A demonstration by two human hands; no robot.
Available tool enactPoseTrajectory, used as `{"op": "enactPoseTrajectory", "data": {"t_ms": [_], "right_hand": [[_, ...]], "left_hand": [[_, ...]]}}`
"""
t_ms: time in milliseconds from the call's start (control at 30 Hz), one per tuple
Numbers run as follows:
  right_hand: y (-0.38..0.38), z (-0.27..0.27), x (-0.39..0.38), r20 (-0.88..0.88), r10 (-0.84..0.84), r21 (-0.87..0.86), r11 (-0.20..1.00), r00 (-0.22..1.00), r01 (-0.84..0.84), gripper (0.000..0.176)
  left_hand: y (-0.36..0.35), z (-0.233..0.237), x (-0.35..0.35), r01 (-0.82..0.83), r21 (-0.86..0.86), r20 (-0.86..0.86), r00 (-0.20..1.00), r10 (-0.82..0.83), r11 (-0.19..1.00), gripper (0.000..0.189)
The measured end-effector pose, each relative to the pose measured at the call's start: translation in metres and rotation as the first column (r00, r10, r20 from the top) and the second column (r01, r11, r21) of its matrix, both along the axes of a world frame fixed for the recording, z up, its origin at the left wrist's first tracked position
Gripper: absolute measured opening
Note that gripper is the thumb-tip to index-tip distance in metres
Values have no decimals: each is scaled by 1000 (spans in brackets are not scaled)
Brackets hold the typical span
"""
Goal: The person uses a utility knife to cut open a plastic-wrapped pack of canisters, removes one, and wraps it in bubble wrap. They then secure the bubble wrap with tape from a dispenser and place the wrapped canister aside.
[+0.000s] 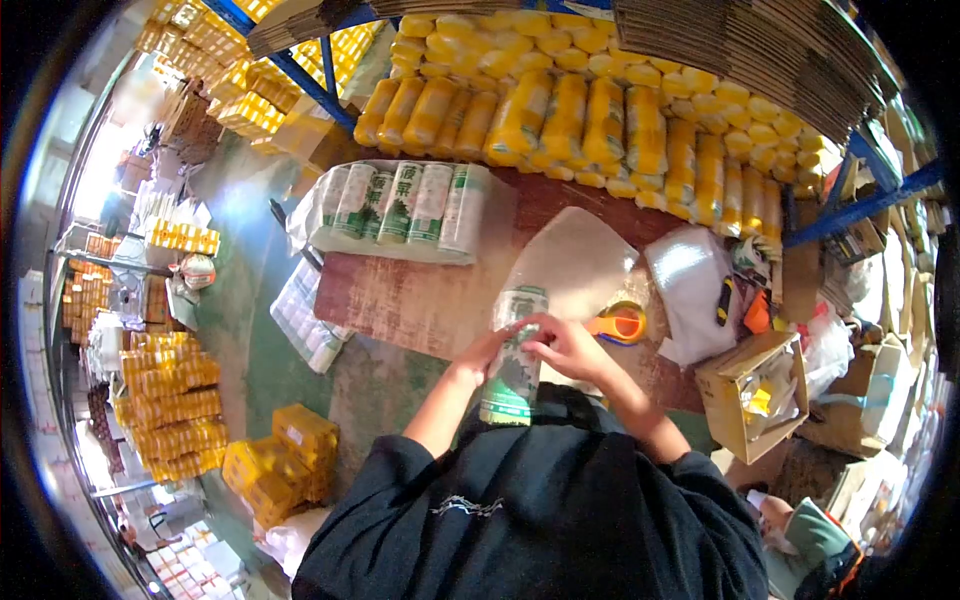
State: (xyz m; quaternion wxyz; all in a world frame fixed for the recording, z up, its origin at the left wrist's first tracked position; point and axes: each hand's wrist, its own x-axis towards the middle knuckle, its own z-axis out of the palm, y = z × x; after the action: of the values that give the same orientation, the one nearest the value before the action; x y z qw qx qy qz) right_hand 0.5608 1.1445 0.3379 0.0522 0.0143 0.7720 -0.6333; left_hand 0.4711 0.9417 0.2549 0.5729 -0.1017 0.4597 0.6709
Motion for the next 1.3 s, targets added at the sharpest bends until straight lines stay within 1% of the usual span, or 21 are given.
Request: {"op": "enactPoseTrajectory", "data": {"t_ms": [67, 100, 133, 200, 233, 300, 367, 500, 533, 600, 667, 700, 800, 833, 933, 1067, 1133, 1167, 1200, 1267, 1300], "right_hand": [[-9, -78, 23, 285, -454, -265, 809, 844, 524, 27], [-2, -73, 29, 387, -596, -183, 698, 703, 692, 30], [2, -91, 28, 444, -607, -204, 647, 658, 735, 34], [7, -92, 6, 841, -334, -296, 373, 425, 879, 37], [-1, -92, -9, 818, -180, -482, 306, 547, 821, 37], [-14, -92, -31, 635, 89, -772, 76, 767, 631, 38], [-23, -131, -40, 571, 106, -817, 169, 814, 551, 40], [-30, -132, -29, 608, 204, -789, 260, 767, 557, 44], [-32, -130, -26, 607, 233, -792, 264, 760, 551, 45], [-39, -133, -21, 591, 312, -789, 413, 744, 454, 49], [-45, -114, -21, 547, 388, -801, 500, 742, 329, 53], [-53, -103, -24, 630, 411, -726, 613, 659, 311, 58], [-76, -75, -13, 609, 253, -585, 784, 752, 211, 53], [-80, -58, -17, 704, 201, -440, 876, 681, 196, 52], [-79, -60, -3, 644, 197, -522, 819, 739, 237, 54], [-46, -65, 18, 772, 249, -511, 790, 585, 338, 44], [-24, -59, 12, 869, 213, -410, 815, 446, 409, 45], [-19, -80, 13, 868, 220, -418, 807, 444, 418, 51], [-19, -85, 7, 877, 216, -406, 810, 430, 422, 52], [-21, -96, -6, 894, 205, -381, 815, 398, 436, 54], [-24, -174, 9, 875, 244, -447, 740, 419, 502, 46]], "left_hand": [[-6, 2, 5, -108, 55, 65, 992, 104, 993, 48], [-8, 2, 5, -112, 16, 55, 992, 111, 994, 49], [-10, 2, 5, -111, 9, 62, 992, 111, 994, 49], [-11, 7, 5, -109, -5, 76, 991, 109, 994, 50], [-11, 9, 4, -103, -31, 145, 984, 106, 994, 47], [-15, 0, 10, -37, -99, 77, 996, 45, 994, 47], [-26, -9, 20, 23, -96, -39, 999, -26, 995, 54], [-60, 32, 26, -25, 289, 150, 988, -20, 957, 65], [-74, 29, 19, -39, 255, 123, 992, 8, 966, 63], [-101, -2, 9, -61, 185, 69, 996, 49, 981, 57], [-115, -79, 8, -71, 188, -155, 983, 101, 980, 54], [-104, -71, 2, -121, 209, -94, 985, 143, 971, 54], [-56, -33, -19, -267, 261, 96, 963, 250, 928, 57], [-48, -29, -17, -317, 271, 162, 946, 281, 909, 58], [-44, -14, -3, -331, 174, 371, 894, 249, 927, 61], [-39, 44, 28, -473, 182, 473, 811, 345, 862, 62], [-45, 16, 46, -488, 169, 233, 864, 447, 856, 59], [-46, -42, 34, -436, 142, 419, 840, 345, 889, 58], [-39, -52, 19, -374, 129, 591, 772, 232, 918, 57], [-39, -63, 19, -327, 0, 577, 772, 267, 945, 53], [-42, -65, 17, -295, -15, 578, 777, 249, 955, 52]]}}
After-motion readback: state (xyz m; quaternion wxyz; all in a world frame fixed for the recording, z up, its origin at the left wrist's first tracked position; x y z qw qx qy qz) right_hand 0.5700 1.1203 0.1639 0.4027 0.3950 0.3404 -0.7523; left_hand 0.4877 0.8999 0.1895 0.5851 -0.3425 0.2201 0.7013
